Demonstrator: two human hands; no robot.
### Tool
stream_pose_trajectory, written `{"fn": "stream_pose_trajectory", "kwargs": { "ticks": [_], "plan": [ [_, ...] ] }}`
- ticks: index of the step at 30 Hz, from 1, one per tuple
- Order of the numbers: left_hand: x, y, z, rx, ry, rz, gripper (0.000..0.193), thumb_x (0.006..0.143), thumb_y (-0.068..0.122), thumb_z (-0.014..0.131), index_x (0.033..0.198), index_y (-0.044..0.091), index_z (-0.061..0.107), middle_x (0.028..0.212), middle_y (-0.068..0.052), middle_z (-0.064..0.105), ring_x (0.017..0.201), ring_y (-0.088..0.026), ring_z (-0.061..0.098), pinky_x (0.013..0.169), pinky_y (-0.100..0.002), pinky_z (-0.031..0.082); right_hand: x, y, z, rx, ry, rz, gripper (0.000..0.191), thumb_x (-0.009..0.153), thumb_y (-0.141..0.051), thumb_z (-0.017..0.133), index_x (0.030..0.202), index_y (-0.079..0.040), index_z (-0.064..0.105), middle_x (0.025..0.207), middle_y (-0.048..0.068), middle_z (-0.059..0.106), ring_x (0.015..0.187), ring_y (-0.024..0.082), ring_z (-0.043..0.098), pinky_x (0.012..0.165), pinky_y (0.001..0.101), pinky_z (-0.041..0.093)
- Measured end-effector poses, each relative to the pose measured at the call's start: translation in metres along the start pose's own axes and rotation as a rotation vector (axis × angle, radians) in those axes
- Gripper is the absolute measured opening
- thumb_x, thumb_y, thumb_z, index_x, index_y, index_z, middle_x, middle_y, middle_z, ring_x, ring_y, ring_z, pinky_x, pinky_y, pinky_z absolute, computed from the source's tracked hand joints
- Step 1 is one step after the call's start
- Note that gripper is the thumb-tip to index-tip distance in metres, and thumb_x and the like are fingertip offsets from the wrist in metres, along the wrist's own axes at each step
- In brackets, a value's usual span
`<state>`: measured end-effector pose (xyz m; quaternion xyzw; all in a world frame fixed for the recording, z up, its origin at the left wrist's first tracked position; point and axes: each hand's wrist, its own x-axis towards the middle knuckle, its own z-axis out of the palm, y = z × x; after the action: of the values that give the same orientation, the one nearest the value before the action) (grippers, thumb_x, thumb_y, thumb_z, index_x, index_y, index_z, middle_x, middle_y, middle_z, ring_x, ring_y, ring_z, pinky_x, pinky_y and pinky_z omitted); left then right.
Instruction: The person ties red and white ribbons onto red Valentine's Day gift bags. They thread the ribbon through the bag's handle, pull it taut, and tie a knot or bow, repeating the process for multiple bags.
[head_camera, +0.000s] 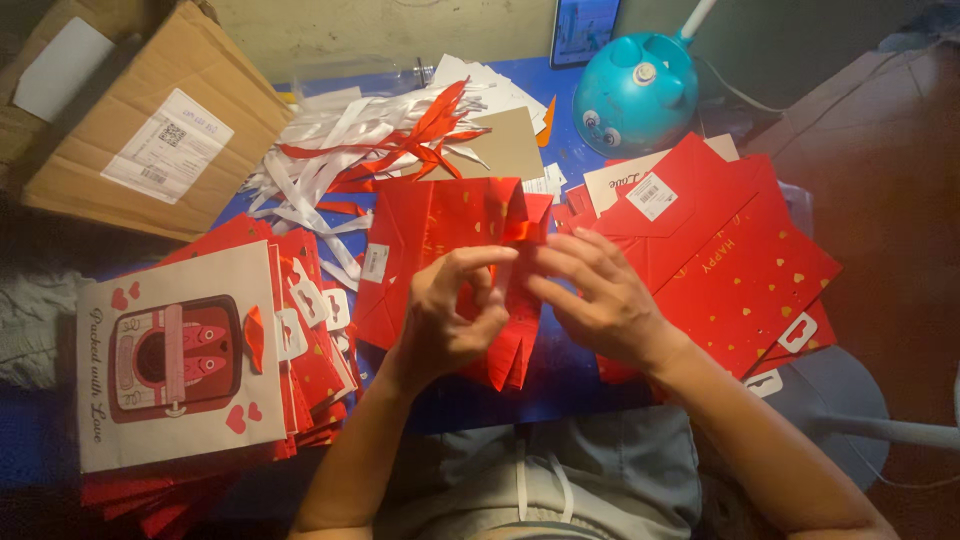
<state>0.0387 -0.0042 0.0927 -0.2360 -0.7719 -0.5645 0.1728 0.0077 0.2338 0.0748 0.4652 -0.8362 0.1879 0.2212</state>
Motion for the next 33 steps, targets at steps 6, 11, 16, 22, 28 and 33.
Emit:
{"fn": "stream_pose_trajectory", "kwargs": {
  "ticks": [6, 11, 16, 22, 28, 33],
  "plan": [
    [0.018, 0.026, 0.002, 0.175, -0.103, 0.198, 0.041, 0.085, -0.005, 0.066, 0.123, 0.008, 0.058, 0.079, -0.009, 0.053, 0.073, -0.030, 0.058, 0.073, -0.042, 0.049, 0.003, -0.019, -0.004, -0.341, -0.045, -0.080, 0.022, 0.094, -0.013, 0.068, 0.116, -0.016, 0.072, 0.126, 0.002, 0.061, 0.128, 0.022, 0.052, 0.123, 0.0476, 0.031],
    [0.024, 0.039, 0.008, 0.174, -0.114, 0.155, 0.035, 0.088, 0.000, 0.064, 0.122, 0.006, 0.058, 0.085, -0.013, 0.058, 0.079, -0.033, 0.060, 0.076, -0.044, 0.050, 0.001, -0.042, -0.006, -0.506, -0.215, -0.009, 0.028, 0.085, -0.025, 0.063, 0.109, -0.016, 0.073, 0.127, 0.002, 0.067, 0.129, 0.023, 0.050, 0.117, 0.0485, 0.024],
    [0.028, 0.052, -0.002, 0.147, -0.135, 0.069, 0.028, 0.091, -0.001, 0.060, 0.118, 0.006, 0.061, 0.087, -0.012, 0.062, 0.079, -0.030, 0.063, 0.076, -0.041, 0.052, -0.001, -0.054, -0.016, -0.419, -0.098, -0.087, 0.021, 0.090, -0.024, 0.063, 0.109, -0.021, 0.073, 0.120, -0.001, 0.067, 0.125, 0.022, 0.049, 0.116, 0.0498, 0.026],
    [0.028, 0.085, -0.020, 0.224, 0.018, 0.176, 0.025, 0.092, 0.000, 0.068, 0.116, 0.007, 0.063, 0.083, -0.007, 0.064, 0.078, -0.024, 0.065, 0.072, -0.037, 0.051, 0.000, -0.023, -0.031, -0.078, 0.066, 0.129, 0.016, 0.086, -0.020, 0.075, 0.098, -0.014, 0.066, 0.104, 0.001, 0.068, 0.103, 0.021, 0.060, 0.100, 0.0452, 0.039],
    [0.011, 0.104, -0.017, 0.247, 0.312, 0.463, 0.022, 0.089, -0.002, 0.064, 0.104, 0.013, 0.058, 0.076, 0.001, 0.062, 0.076, -0.018, 0.065, 0.073, -0.036, 0.058, -0.006, -0.015, -0.027, 0.833, 0.171, 0.798, 0.027, 0.100, -0.015, 0.064, 0.122, -0.001, 0.065, 0.102, 0.002, 0.072, 0.090, 0.008, 0.064, 0.077, 0.0260, 0.053],
    [0.021, 0.043, 0.004, 0.257, 0.211, 0.292, 0.019, 0.092, -0.001, 0.069, 0.106, 0.010, 0.065, 0.083, -0.004, 0.064, 0.082, -0.022, 0.067, 0.080, -0.035, 0.053, 0.002, -0.002, -0.011, 1.155, -0.050, 1.003, 0.034, 0.099, -0.018, 0.059, 0.128, -0.001, 0.059, 0.100, 0.001, 0.070, 0.086, 0.008, 0.062, 0.074, 0.0256, 0.053]
  ]
}}
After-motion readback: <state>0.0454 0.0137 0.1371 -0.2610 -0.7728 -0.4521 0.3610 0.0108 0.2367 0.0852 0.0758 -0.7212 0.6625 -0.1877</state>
